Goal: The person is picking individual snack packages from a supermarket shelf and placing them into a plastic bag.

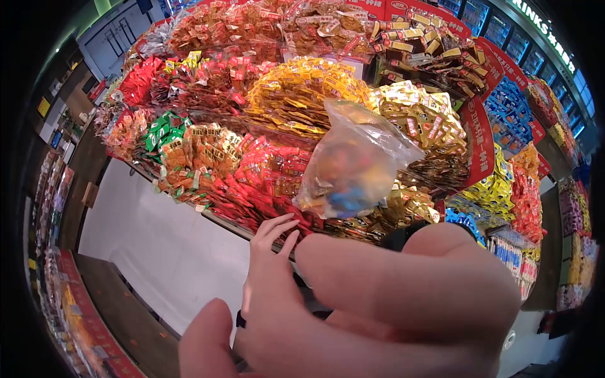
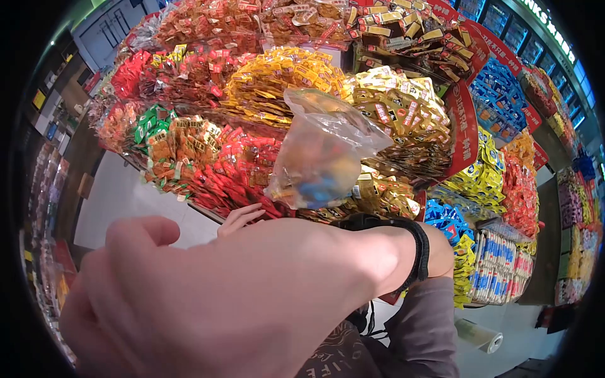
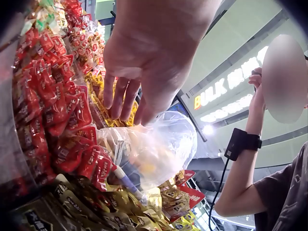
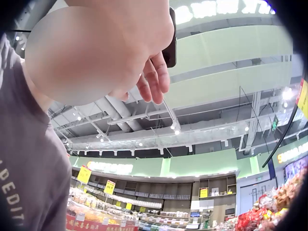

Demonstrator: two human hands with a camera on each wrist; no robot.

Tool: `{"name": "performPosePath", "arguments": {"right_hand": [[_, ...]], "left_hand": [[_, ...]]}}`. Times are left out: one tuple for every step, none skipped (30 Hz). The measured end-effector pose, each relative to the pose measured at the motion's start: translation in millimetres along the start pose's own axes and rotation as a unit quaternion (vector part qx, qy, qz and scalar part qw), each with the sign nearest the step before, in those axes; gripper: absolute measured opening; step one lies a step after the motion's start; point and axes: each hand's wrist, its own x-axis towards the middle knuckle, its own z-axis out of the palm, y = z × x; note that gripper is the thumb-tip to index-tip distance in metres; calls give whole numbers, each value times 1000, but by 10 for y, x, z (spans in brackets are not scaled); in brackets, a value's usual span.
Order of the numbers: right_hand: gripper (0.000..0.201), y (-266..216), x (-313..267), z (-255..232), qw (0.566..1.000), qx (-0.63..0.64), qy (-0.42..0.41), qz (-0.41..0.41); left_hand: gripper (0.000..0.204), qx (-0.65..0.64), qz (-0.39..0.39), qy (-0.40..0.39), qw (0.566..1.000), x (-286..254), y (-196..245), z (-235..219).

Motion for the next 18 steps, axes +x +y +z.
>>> {"name": "performPosePath", "arguments": {"right_hand": [[19,17,11,41,1000,1,-12,16],[19,24,23,88,999,2,-24,34],[19,32,42,138,998,3,-35,51],[19,46,73,194,997,4,-47,65],[19,56,109,250,995,6,-59,80],[19,70,146,301,993,6,-72,92],[19,82,184,353,991,5,-84,105],[19,104,225,410,989,4,-93,116],[19,136,264,471,987,3,-102,123],[19,170,298,533,985,2,-110,132],[20,317,334,589,986,-66,-147,44],[22,567,367,620,973,-135,-182,-44],[22,847,373,577,948,-182,-253,-64],[17,1049,432,546,932,-193,-306,-5],[19,1279,424,531,903,-270,-333,10],[20,1503,457,454,864,-316,-386,66],[24,1744,490,367,809,-373,-439,116],[25,2053,432,245,803,-361,-452,147]], "left_hand": [[25,4,10,-1,1000,58,-60,-35],[24,8,18,-4,1000,97,-117,-80],[25,3,13,-7,1000,130,-169,-138],[25,1,12,-8,1000,190,-211,-208],[25,1,9,-8,1000,249,-245,-285],[25,0,8,-7,1000,311,-293,-345],[25,-9,13,4,1000,389,-354,-408],[25,-11,17,4,1000,451,-370,-510],[24,-23,20,-9,999,544,-291,-667],[24,-35,22,-22,999,620,-273,-786],[24,36,80,-23,996,576,-644,-729],[24,-92,-36,-30,995,658,-475,-849],[24,-48,-4,-26,999,698,-566,-867],[23,-4,29,-21,999,726,-653,-884],[23,-3,34,-23,999,750,-686,-928],[23,-5,40,-22,999,767,-730,-958],[22,-10,37,-27,999,773,-778,-982],[22,-15,34,-32,999,770,-810,-1005]]}}
